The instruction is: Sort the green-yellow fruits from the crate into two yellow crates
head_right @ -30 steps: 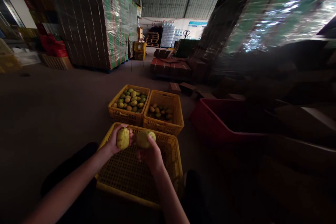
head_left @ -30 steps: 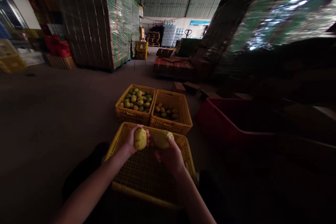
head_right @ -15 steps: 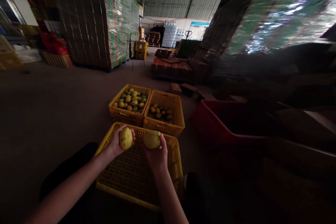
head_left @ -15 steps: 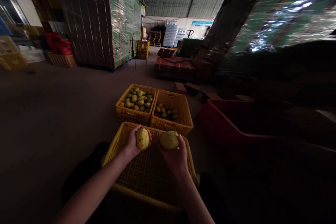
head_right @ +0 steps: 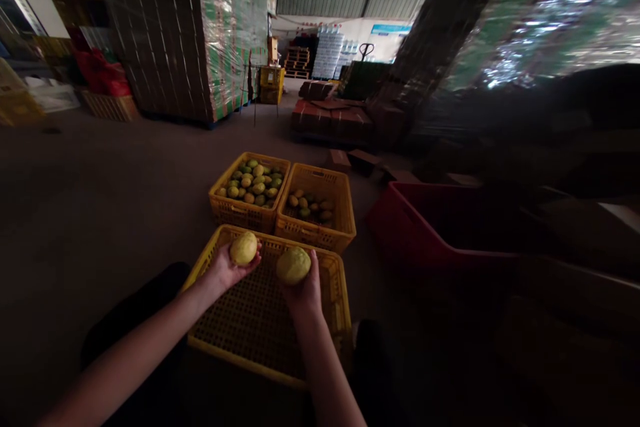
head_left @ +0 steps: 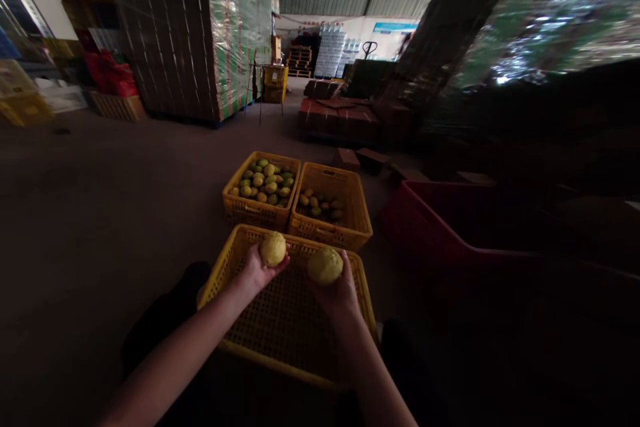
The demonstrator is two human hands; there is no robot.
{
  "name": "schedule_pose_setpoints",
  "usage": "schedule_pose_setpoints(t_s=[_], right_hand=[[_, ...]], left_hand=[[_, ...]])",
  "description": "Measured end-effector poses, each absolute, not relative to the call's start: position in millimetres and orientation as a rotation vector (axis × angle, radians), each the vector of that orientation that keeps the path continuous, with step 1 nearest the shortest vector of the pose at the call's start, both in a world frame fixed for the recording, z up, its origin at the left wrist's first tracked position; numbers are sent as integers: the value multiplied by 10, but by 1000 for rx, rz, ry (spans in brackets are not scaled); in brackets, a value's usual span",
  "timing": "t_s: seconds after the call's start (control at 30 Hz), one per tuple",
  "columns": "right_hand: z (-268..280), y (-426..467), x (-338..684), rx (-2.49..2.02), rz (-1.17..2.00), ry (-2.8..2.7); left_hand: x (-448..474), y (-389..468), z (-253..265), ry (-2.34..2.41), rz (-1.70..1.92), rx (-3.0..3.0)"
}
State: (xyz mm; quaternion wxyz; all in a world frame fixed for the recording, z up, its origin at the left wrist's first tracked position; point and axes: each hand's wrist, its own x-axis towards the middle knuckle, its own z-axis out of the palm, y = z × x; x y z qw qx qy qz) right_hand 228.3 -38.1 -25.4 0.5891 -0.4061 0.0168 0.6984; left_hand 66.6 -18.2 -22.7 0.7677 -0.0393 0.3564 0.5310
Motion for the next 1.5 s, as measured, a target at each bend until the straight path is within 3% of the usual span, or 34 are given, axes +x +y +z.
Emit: schedule_pose_setpoints(t_s=[0.37, 0.6, 0.77, 1.5], right_hand=[[-315, -449, 2187, -950, 1689, -107], [-402, -539, 1994, -1062, 1145, -580], [-290, -659, 2035, -1000, 1017, -908], [-330, -656, 2054, -1013, 975, -824]], left_hand=[[774, -314, -198, 810, 1246, 97], [933, -442, -394, 850, 1422, 635], [874, -484, -345, 782, 1405, 809], [852, -550, -140, 754, 1412, 840]])
